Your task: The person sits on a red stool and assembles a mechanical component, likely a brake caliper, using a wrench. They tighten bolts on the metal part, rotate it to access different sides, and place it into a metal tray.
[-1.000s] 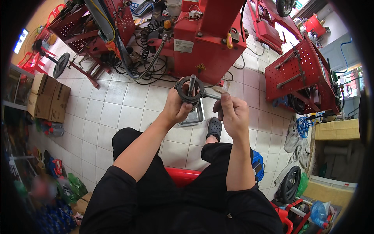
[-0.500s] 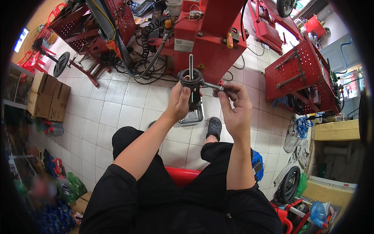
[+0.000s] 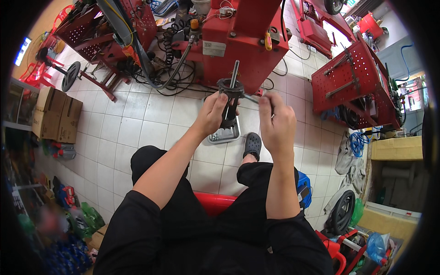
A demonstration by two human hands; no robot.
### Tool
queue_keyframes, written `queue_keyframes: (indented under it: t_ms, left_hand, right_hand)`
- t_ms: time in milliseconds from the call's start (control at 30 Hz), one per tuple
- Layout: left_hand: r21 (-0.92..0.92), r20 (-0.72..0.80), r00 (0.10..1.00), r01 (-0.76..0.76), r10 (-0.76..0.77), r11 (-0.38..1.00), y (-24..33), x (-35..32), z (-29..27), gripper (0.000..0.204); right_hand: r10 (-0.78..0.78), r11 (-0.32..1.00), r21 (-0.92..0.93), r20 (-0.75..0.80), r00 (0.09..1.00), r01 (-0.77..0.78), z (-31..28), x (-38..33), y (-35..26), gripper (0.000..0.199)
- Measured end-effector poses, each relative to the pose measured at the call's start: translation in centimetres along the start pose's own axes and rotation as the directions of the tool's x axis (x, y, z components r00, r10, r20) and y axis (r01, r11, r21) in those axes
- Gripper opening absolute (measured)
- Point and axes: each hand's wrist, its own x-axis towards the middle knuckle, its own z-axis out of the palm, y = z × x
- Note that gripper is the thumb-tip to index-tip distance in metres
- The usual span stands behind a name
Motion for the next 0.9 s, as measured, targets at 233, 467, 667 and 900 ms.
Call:
queue_keyframes:
  t_ms: [233, 467, 667, 900]
  left_hand:
    - [-0.160, 0.006, 0.994, 0.108, -0.108, 0.981, -0.5, 0.3, -0.1, 0.046]
    - [-0.143, 0.036, 0.987, 0.163, -0.159, 0.976, -0.6, 0.3, 0.0, 0.048]
    - [-0.175, 0.049, 0.974, 0.227, -0.222, 0.958, 0.1, 0.4, 0.4, 0.050]
    - [-0.281, 0.030, 0.910, 0.405, -0.413, 0.870, 0.3, 0.8, 0.8, 0.051]
  right_hand:
    - [-0.061, 0.994, 0.086, -0.067, 0.996, 0.067, 0.5, 0.1, 0.4, 0.018]
    - [-0.083, 0.976, 0.194, -0.086, 0.993, 0.098, 0.3, 0.3, 0.2, 0.023]
    - [0.140, 0.990, -0.042, 0.079, 0.987, -0.137, -0.4, 0.1, -0.2, 0.020]
    - [0.009, 0.988, 0.152, 0.012, 1.000, -0.011, 0.5, 0.1, 1.3, 0.024]
